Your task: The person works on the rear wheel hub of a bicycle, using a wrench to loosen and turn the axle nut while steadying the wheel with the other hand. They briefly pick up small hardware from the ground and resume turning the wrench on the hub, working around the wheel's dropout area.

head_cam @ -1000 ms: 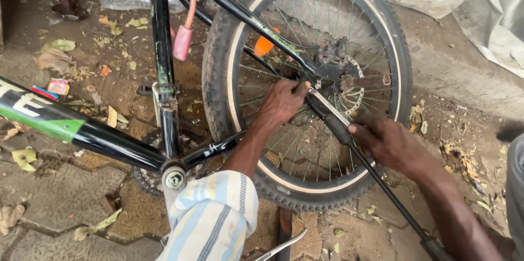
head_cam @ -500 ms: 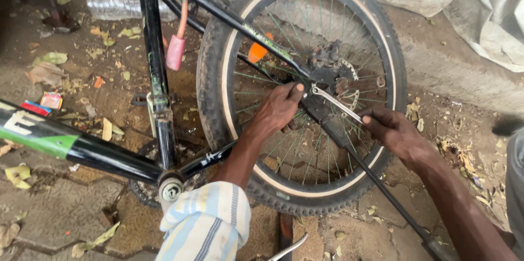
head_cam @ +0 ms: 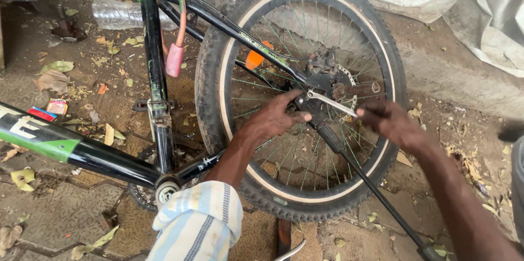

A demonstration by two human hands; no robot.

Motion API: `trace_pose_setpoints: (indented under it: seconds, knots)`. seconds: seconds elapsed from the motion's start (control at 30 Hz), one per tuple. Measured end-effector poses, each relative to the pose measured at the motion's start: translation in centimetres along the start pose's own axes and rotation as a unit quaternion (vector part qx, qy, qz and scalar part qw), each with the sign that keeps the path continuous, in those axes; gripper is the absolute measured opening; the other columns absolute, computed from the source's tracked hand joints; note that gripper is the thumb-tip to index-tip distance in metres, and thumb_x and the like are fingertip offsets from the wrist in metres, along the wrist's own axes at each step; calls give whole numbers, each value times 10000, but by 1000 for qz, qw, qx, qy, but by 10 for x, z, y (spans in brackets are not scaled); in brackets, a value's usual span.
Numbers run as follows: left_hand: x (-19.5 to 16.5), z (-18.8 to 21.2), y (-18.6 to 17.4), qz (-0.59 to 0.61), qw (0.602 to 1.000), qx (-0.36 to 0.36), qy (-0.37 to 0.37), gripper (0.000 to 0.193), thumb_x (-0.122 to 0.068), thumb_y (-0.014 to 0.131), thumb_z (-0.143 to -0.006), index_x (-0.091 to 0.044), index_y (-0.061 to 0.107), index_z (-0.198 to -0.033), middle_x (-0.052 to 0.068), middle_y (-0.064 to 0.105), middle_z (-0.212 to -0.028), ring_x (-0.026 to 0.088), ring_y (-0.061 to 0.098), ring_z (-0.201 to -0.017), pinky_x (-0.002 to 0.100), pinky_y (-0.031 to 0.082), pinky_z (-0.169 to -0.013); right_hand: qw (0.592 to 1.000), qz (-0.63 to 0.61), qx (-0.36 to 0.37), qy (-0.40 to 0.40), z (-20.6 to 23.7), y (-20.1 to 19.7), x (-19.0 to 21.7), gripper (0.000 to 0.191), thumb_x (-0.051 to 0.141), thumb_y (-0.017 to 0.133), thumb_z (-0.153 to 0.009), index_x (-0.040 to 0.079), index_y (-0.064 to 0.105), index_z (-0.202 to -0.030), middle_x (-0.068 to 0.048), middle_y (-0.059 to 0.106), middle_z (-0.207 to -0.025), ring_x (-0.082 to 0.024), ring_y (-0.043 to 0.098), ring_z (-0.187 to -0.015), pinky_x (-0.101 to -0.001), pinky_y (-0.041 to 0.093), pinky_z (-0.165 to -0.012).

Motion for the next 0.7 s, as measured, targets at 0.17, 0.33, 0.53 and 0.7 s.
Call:
trace_pose_setpoints:
  seconds: [0.17,0.33,0.53,0.7]
  knots:
    - [0,-1,3,53,998,21,5,1056,-362,912,-561,-159,461,-1494,181,582,-1456,350,529,-1372,566,385,-1143,1000,-3,-16,19,0,8,-4,391,386,579,-952,116,763,-1167,-97,661,-787,-201,573,-703,-383,507,-687]
    - [0,-4,5,68,998,18,10,1009,-305,928,-536,-157,543,-1457,168,645,-1402,344,577,-1324,541,433,-1108,1000,8,-13,11,-17,-19,15,381,342,624,-921,136,728,-1225,-115,733,-891,-230,577,-698,-428,524,-694]
    - [-1,-5,3,97,993,30,55,1092,-324,942,-503,-118,498,-1479,179,647,-1396,351,584,-1317,518,461,-1103,996,71,-53,15,-15,-14,8,382,378,617,-968,72,772,-1136,-91,737,-873,-200,612,-711,-400,525,-703]
    - [-5,-1,4,37,996,17,79,1148,-339,980,-557,-96,411,-1524,186,544,-1464,352,493,-1385,486,385,-1143,999,49,12,-15,-34,-20,-4,407,439,574,-1011,196,664,-1326,-147,705,-861,-256,568,-707,-457,521,-690]
Point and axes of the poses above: each hand's wrist, its own z-axis away from the middle knuckle, its own y-axis out of the palm, x = y × z, the point moved 1 cm from there along -z, towards the middle knuckle
